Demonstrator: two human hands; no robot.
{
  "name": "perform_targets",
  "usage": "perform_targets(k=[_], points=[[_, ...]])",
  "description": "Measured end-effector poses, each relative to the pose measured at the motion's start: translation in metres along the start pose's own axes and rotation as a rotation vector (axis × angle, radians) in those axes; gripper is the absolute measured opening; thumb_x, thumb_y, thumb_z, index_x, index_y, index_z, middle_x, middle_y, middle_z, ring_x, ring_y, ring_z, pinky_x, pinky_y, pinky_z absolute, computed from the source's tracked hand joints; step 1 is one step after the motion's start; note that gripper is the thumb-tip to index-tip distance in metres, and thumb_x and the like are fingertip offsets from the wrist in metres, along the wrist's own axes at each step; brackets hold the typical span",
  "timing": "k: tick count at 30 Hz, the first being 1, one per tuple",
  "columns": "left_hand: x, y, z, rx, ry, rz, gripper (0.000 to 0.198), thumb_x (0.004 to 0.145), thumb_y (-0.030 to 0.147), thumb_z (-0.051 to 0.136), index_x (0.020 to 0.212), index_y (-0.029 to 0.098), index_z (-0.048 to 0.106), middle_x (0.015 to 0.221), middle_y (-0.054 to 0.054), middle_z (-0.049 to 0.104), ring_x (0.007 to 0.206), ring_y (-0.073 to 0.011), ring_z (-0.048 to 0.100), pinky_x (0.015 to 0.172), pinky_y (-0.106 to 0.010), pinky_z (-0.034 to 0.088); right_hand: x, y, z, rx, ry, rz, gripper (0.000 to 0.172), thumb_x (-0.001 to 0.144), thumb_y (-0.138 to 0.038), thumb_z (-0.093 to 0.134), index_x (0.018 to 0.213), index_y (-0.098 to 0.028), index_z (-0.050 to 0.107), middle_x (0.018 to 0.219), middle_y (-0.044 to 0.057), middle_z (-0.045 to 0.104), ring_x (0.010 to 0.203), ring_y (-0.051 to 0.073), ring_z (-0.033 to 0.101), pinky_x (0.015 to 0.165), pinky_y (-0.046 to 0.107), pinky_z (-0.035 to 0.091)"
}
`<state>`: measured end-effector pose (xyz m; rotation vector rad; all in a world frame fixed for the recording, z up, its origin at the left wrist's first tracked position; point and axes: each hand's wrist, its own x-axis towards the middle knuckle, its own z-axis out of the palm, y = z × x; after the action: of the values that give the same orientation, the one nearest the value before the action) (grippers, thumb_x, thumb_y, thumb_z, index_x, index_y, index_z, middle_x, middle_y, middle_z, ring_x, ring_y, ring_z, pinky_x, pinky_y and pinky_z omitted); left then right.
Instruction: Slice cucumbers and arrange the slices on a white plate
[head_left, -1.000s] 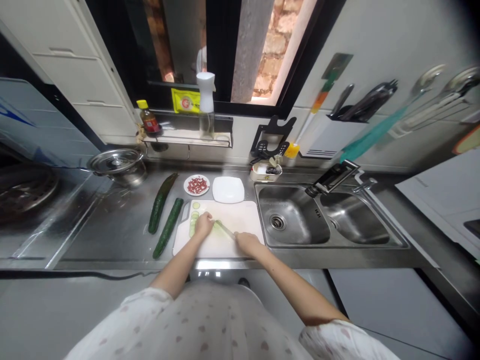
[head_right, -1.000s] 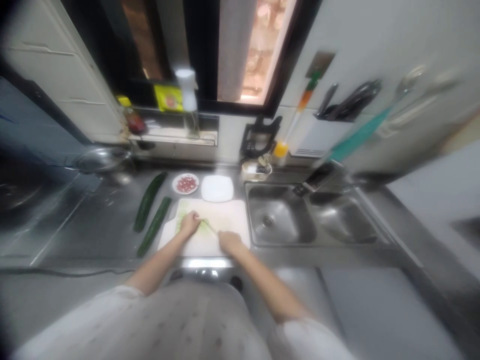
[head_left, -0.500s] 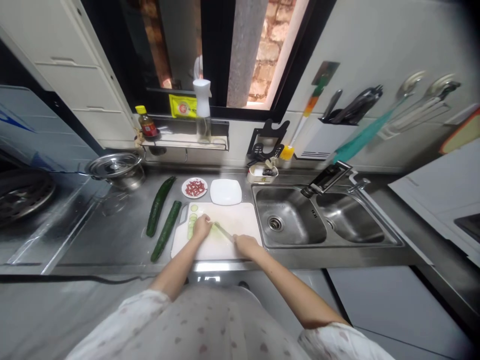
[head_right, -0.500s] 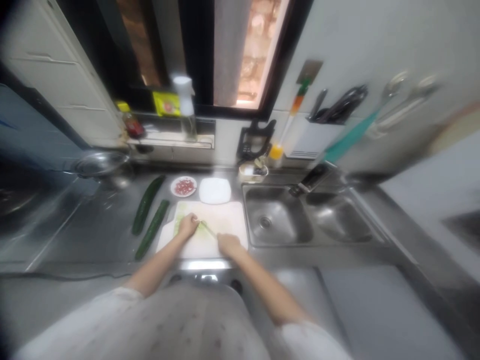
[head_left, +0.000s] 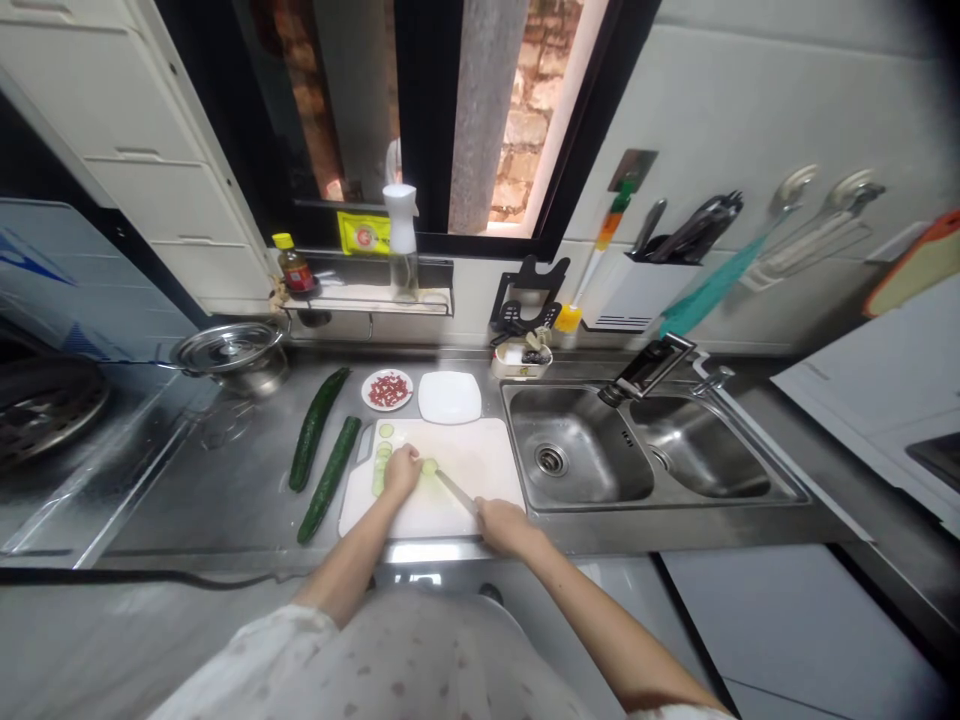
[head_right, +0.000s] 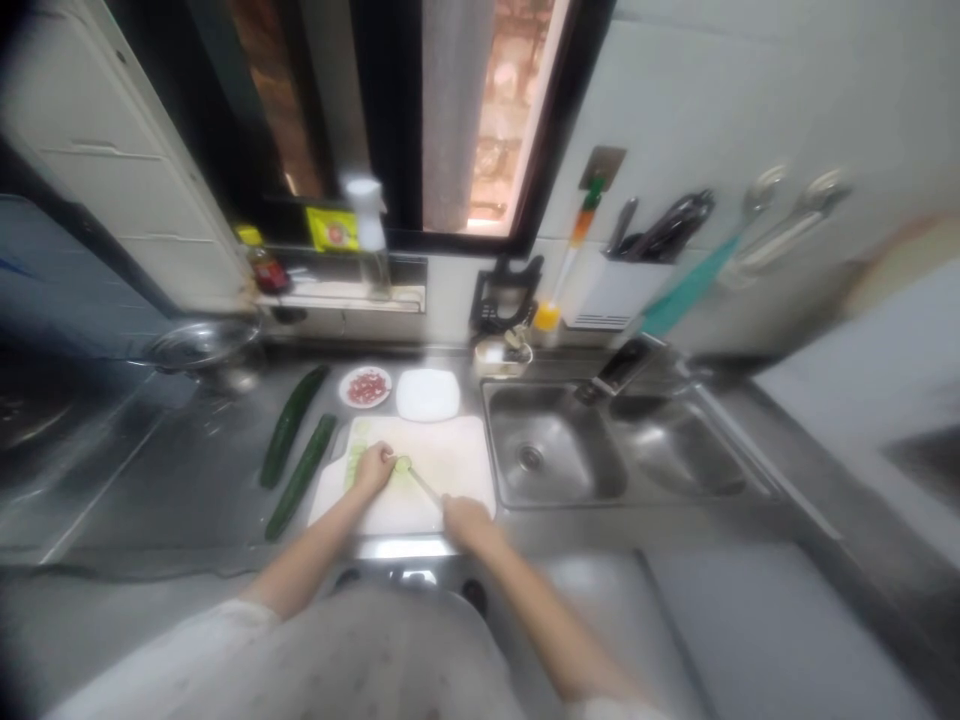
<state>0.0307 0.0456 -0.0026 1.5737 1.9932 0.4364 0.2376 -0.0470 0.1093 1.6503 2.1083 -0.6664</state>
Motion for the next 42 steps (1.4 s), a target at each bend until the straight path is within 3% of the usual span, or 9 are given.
perform_targets(k=[8,14,21,28,36,42], points=[[-0.002,0.001,0.001,-0.015,0.017,0.032,0.013,0.080,0.020,0.058,0.092,0.018,0.061,0.087,-0.005,0.065,0.083,-0.0168,0.060,0.073,-0.024,0.041,-0.005,0.007,0.005,0.063,-0.004,0.023,0.030,0.091,-0.024,0.037,0.112,-0.019,0.058,0.103,0.014,0.067,0.093,0.024,0.065,0.072,0.032,0.045],[-0.009,0.003,0.002,0.017,0.029,0.041,0.014,0.083,0.021,0.054,0.096,0.018,0.060,0.092,-0.006,0.062,0.088,-0.0182,0.059,0.079,-0.027,0.040,0.003,0.012,0.015,0.142,0.150,0.127,0.029,0.095,-0.028,0.030,0.109,-0.020,0.054,0.099,0.010,0.068,0.094,0.020,0.064,0.073,0.027,0.041],[-0.029,0.003,0.009,0.079,0.070,0.196,0.030,0.088,0.026,0.048,0.115,0.017,0.055,0.106,-0.010,0.054,0.101,-0.0212,0.055,0.090,-0.029,0.038,0.022,0.016,0.008,0.234,0.215,0.316,0.030,0.097,-0.028,0.026,0.119,-0.018,0.043,0.104,0.013,0.067,0.095,0.020,0.064,0.072,0.026,0.040],[-0.038,0.003,0.007,0.092,0.065,0.271,0.023,0.089,0.023,0.046,0.106,0.019,0.059,0.102,-0.008,0.052,0.098,-0.0194,0.054,0.089,-0.028,0.039,0.035,0.017,0.012,0.204,0.239,0.318,0.032,0.096,-0.026,0.023,0.118,-0.017,0.046,0.101,0.012,0.068,0.093,0.022,0.065,0.069,0.028,0.042],[-0.029,0.013,0.006,0.063,0.075,0.139,0.014,0.081,0.016,0.054,0.093,0.019,0.060,0.100,-0.006,0.057,0.093,-0.0177,0.055,0.079,-0.026,0.039,0.041,0.015,0.010,0.251,0.169,0.344,0.038,0.096,-0.026,0.023,0.124,-0.014,0.046,0.106,0.016,0.067,0.100,0.023,0.063,0.077,0.030,0.043],[-0.028,0.022,0.001,-0.131,0.027,0.006,0.003,0.080,0.023,0.060,0.080,0.020,0.060,0.078,0.000,0.063,0.073,-0.0136,0.057,0.063,-0.022,0.036,0.041,0.014,0.010,0.254,0.175,0.340,0.039,0.096,-0.025,0.024,0.125,-0.014,0.047,0.105,0.016,0.067,0.099,0.025,0.063,0.077,0.032,0.044]])
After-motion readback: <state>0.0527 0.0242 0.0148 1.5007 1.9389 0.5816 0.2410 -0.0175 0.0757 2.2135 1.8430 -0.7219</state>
